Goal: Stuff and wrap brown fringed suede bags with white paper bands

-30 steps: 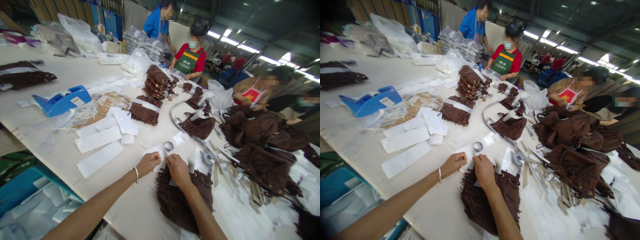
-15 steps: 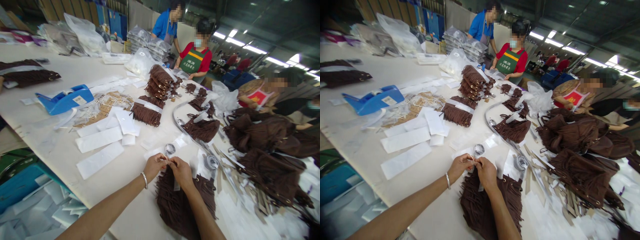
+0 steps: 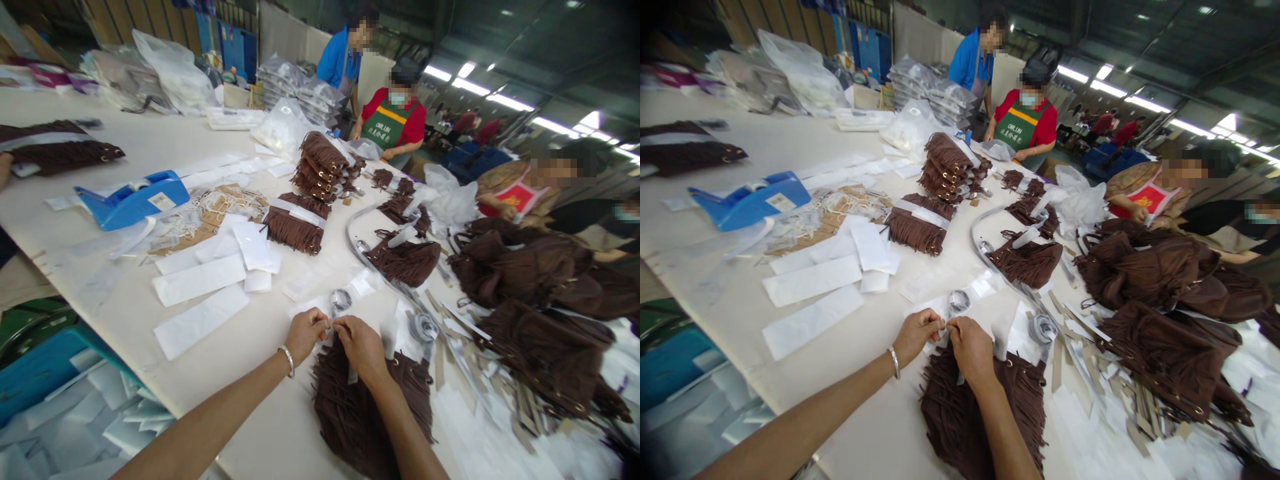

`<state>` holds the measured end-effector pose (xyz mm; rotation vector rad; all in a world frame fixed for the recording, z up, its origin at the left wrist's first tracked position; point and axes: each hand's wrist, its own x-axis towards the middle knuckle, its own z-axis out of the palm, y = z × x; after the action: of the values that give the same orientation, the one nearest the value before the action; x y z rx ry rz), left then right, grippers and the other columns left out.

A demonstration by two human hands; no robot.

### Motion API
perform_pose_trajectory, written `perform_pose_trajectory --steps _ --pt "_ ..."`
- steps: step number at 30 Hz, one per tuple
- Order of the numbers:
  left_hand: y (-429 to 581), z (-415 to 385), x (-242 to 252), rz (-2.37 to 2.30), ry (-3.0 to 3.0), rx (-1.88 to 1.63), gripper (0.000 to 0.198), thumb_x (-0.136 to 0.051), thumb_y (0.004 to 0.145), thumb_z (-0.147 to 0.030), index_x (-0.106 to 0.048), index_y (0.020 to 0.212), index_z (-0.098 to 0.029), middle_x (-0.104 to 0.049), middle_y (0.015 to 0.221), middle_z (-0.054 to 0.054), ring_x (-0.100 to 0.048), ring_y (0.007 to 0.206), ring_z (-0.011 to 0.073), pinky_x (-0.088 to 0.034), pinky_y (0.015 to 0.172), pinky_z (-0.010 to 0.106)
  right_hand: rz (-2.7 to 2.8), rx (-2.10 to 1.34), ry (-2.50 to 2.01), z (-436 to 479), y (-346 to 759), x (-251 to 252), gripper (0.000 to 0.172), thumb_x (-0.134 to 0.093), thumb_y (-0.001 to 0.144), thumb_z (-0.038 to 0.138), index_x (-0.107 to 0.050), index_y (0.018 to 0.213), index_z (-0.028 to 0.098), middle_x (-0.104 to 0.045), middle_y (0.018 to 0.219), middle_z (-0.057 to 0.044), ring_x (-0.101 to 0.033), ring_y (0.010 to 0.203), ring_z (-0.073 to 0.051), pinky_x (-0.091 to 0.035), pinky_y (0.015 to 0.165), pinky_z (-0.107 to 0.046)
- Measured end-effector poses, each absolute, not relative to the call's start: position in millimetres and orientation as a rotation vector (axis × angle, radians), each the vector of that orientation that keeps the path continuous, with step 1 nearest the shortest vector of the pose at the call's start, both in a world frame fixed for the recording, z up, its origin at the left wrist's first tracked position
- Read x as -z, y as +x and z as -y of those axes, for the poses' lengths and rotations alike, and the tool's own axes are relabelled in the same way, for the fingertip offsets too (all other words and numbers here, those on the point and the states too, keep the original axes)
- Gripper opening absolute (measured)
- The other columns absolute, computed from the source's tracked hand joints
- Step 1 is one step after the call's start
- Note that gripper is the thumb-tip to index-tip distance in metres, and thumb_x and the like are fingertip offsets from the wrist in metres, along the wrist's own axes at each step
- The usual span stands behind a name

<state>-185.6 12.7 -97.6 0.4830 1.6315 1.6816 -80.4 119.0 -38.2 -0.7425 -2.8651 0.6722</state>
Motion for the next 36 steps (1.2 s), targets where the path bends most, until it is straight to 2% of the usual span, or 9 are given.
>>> perform_pose_trajectory --steps 3,7,14,19,24,27,31,33,36 --pt "-185.6 -13.1 97.8 -1.632 0.511 -1.664 0.019 -0.061 0.076 -0.036 -0.062 0.075 -0.017 -0.061 0.054 -0.002 -0.058 0.052 0.0134 -0.045 0.054 0.024 2.887 -0.612 -0.704 -115.9 -80.8 37.0 0.018 -0.048 0.093 0.025 -0.065 0.097 0.025 -0.068 0.094 -0.001 -0.06 0.093 -0.018 -0.039 0.081 -0.026" --pt "-186.3 -12.8 97.9 -1.648 0.561 -1.633 0.018 -0.059 0.077 -0.035 -0.061 0.075 -0.017 -0.06 0.055 -0.002 -0.058 0.053 0.0135 -0.043 0.056 0.023 2.916 -0.57 -0.687 -116.0 -81.0 37.5 0.018 -0.047 0.093 0.023 -0.065 0.091 0.024 -0.068 0.09 -0.002 -0.06 0.091 -0.018 -0.039 0.079 -0.025" --pt "-189.6 -8.8 95.7 -1.687 0.675 -1.55 0.016 -0.056 0.08 -0.033 -0.062 0.076 -0.019 -0.06 0.055 -0.004 -0.056 0.055 0.0137 -0.04 0.059 0.025 2.844 -0.686 -0.707 -120.0 -78.0 40.5 0.017 -0.048 0.089 0.024 -0.065 0.089 0.025 -0.068 0.085 0.001 -0.06 0.084 -0.017 -0.038 0.074 -0.024" --pt "-191.1 -3.8 90.1 -1.639 0.727 -1.506 0.012 -0.059 0.077 -0.031 -0.062 0.075 -0.019 -0.058 0.056 -0.004 -0.053 0.056 0.0137 -0.038 0.06 0.025 2.76 -0.754 -0.84 -120.1 -78.2 39.2 0.018 -0.047 0.09 0.029 -0.064 0.088 0.024 -0.067 0.08 0.002 -0.061 0.077 -0.016 -0.039 0.068 -0.024" --pt "-192.0 -4.2 88.2 -1.422 0.644 -1.528 0.014 -0.062 0.072 -0.031 -0.06 0.076 -0.017 -0.059 0.061 -0.002 -0.053 0.056 0.0124 -0.038 0.055 0.023 2.787 -0.629 -0.863 -118.4 -81.0 44.3 0.018 -0.044 0.091 0.025 -0.062 0.091 0.023 -0.067 0.085 0.0 -0.061 0.082 -0.018 -0.04 0.072 -0.026" --pt "-193.3 -6.3 86.0 -1.253 0.533 -1.577 0.018 -0.06 0.072 -0.034 -0.057 0.077 -0.016 -0.057 0.061 -0.001 -0.05 0.052 0.0102 -0.037 0.052 0.022 2.801 -0.597 -0.79 -115.1 -74.9 43.0 0.02 -0.042 0.092 0.022 -0.06 0.1 0.021 -0.066 0.093 -0.003 -0.06 0.09 -0.019 -0.042 0.079 -0.028" --pt "-196.3 -5.6 81.4 -1.043 0.434 -1.632 0.022 -0.06 0.071 -0.035 -0.054 0.079 -0.016 -0.061 0.077 0.003 -0.05 0.056 0.0084 -0.034 0.049 0.02 2.843 -0.488 -0.672 -104.5 -55.4 27.3 0.025 -0.041 0.093 0.018 -0.057 0.111 0.02 -0.063 0.108 -0.008 -0.056 0.104 -0.021 -0.042 0.091 -0.034" --pt "-198.5 -4.6 80.5 -0.975 0.408 -1.626 0.022 -0.06 0.071 -0.035 -0.053 0.079 -0.016 -0.06 0.078 0.003 -0.049 0.054 0.0074 -0.031 0.046 0.02 2.939 -0.487 -0.545 -97.3 -46.7 18.9 0.026 -0.046 0.091 0.019 -0.056 0.115 0.022 -0.059 0.119 -0.008 -0.053 0.111 -0.022 -0.041 0.096 -0.036" --pt "-202.8 -2.8 81.4 -0.927 0.377 -1.575 0.022 -0.062 0.07 -0.034 -0.053 0.077 -0.016 -0.057 0.07 0.0 -0.047 0.049 0.0063 -0.027 0.043 0.019 3.088 -0.451 -0.419 -88.9 -41.8 14.8 0.043 -0.061 0.084 0.023 -0.052 0.126 0.023 -0.052 0.132 -0.009 -0.046 0.122 -0.027 -0.04 0.101 -0.041"
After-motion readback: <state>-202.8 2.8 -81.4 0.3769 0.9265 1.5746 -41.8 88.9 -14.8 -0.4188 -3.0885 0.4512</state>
